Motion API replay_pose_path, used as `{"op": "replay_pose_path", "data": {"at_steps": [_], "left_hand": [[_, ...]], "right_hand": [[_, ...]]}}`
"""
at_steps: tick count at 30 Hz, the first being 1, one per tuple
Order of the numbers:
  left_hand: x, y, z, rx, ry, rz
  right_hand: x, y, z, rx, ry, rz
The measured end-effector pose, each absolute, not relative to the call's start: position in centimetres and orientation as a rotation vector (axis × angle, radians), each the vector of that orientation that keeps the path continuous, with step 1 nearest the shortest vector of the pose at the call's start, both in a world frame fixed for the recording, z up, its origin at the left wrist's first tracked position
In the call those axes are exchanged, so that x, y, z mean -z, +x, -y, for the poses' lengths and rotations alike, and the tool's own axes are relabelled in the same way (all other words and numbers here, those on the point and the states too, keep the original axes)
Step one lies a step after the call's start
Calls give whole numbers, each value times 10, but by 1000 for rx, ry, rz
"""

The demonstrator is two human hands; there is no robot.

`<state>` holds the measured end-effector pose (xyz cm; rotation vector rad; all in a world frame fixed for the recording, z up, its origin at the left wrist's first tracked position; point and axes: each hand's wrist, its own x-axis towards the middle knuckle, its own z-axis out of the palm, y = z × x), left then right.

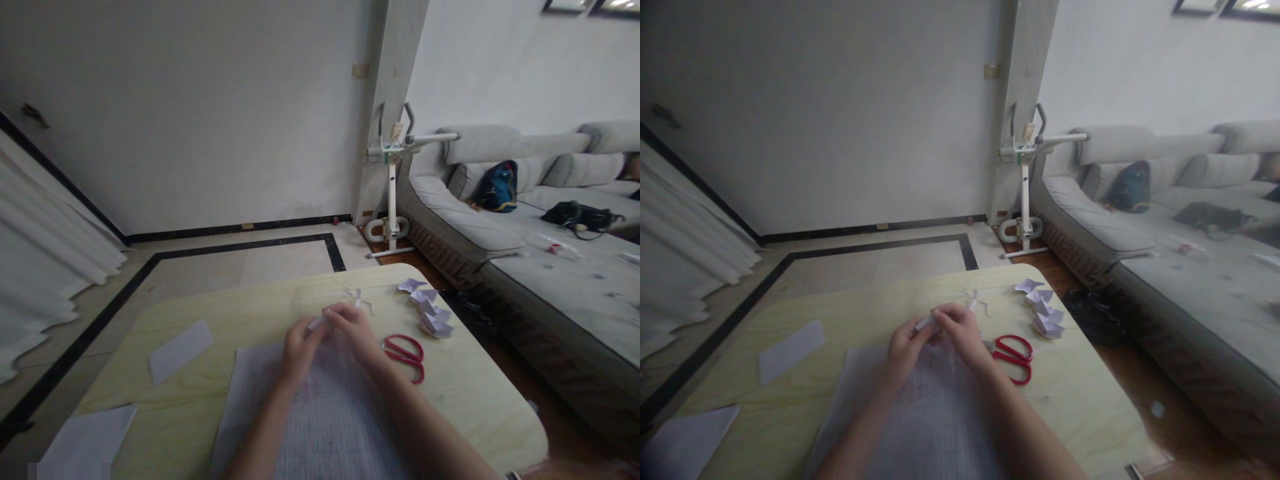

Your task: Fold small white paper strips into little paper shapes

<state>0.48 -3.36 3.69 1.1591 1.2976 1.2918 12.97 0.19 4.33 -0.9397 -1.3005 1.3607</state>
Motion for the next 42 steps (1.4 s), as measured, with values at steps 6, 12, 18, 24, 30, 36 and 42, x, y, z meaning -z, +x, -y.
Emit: {"op": "replay_pose_path", "data": {"at_steps": [6, 12, 18, 24, 30, 36, 42], "left_hand": [[-37, 4, 33, -1297, 1206, -1313], [-34, 4, 33, -1295, 1204, -1276], [-33, 3, 33, -1276, 1226, -1284], [-37, 6, 34, -1289, 1188, -1287], [-41, 5, 35, -1308, 1212, -1328], [-39, 3, 35, -1323, 1249, -1341], [-41, 3, 35, -1350, 1247, -1363]], "right_hand": [[-41, 128, -2, -1404, -940, 1229], [-42, 128, -2, -1431, -959, 1180], [-41, 127, -2, -1450, -967, 1148], [-41, 127, -2, -1467, -977, 1142], [-44, 128, -1, -1442, -980, 1172], [-45, 128, 0, -1443, -972, 1192], [-48, 129, 0, -1445, -931, 1275]]}}
